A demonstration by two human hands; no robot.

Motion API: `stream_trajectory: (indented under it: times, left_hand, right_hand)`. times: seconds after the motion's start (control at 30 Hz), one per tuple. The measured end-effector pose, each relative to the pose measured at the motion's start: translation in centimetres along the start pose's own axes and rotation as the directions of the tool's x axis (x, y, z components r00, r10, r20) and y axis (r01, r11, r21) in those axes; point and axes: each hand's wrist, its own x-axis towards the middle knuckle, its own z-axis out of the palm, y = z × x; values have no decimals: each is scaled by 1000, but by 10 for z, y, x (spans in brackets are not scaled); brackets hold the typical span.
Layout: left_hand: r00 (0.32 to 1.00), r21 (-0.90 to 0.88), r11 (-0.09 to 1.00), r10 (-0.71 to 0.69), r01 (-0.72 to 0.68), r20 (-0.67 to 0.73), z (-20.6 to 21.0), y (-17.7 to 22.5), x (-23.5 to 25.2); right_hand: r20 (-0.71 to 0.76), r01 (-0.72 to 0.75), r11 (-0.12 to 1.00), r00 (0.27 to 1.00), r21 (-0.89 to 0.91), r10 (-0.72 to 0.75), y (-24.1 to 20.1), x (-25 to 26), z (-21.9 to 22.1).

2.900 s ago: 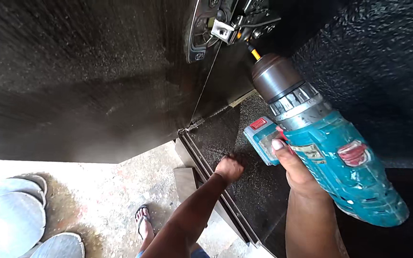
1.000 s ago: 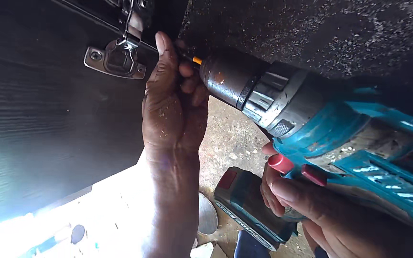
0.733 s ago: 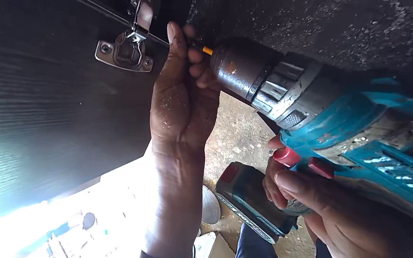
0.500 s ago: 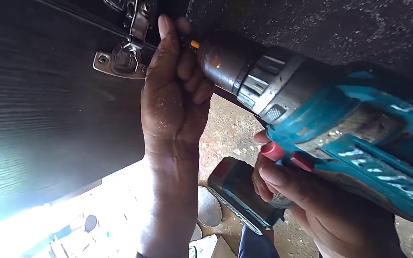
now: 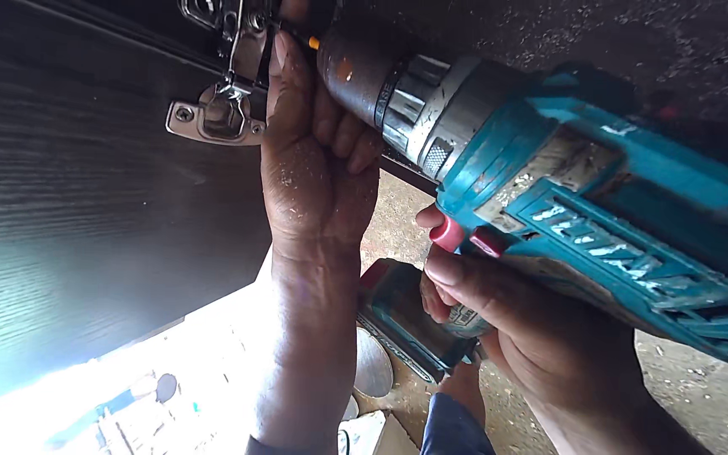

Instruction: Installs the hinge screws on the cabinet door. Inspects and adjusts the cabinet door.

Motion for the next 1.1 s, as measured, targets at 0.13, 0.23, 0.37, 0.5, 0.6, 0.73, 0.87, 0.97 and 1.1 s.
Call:
stream_trajectory:
  times: [0.13, 0.23, 0.37, 0.5, 0.6, 0.73, 0.87, 0.97, 1.1]
  left_hand:
    - [1000, -18, 1000, -14, 14, 15, 0, 3, 1]
    - [999, -5, 1000, -24, 24, 23, -1, 5, -1]
    - [997, 88, 994, -69, 67, 25, 1, 9, -18]
    - [996, 300, 950, -81, 89, -37, -7, 12, -21]
    - [979, 670, 716, -110, 198, -172, -31, 15, -38]
    - [822, 689, 448, -299, 569, -484, -42, 9, -34]
    - [801, 626, 502, -417, 597, -429, -42, 8, -22]
    - [818, 525, 627, -432, 576, -380, -34, 7, -14]
    - [822, 507, 655, -365, 560, -436, -19, 3, -12]
  right_hand:
    - [-16, 12, 1000, 1000, -2, -12, 0, 2, 1]
    - [-21, 15, 1000, 1000, 0, -15, 1, 4, 1]
    - [-57, -5, 1000, 998, -10, 4, 0, 7, 3]
    - [-51, -17, 1000, 999, 26, 19, 2, 7, 3]
    - [-45, -9, 999, 999, 35, 10, -1, 8, 4]
    - [-76, -19, 999, 997, 28, 21, -3, 9, 7]
    - [-116, -74, 997, 990, 27, 76, -10, 9, 11]
    - [-122, -91, 995, 988, 34, 95, -11, 11, 10]
    - [-116, -82, 996, 990, 41, 86, -10, 11, 9]
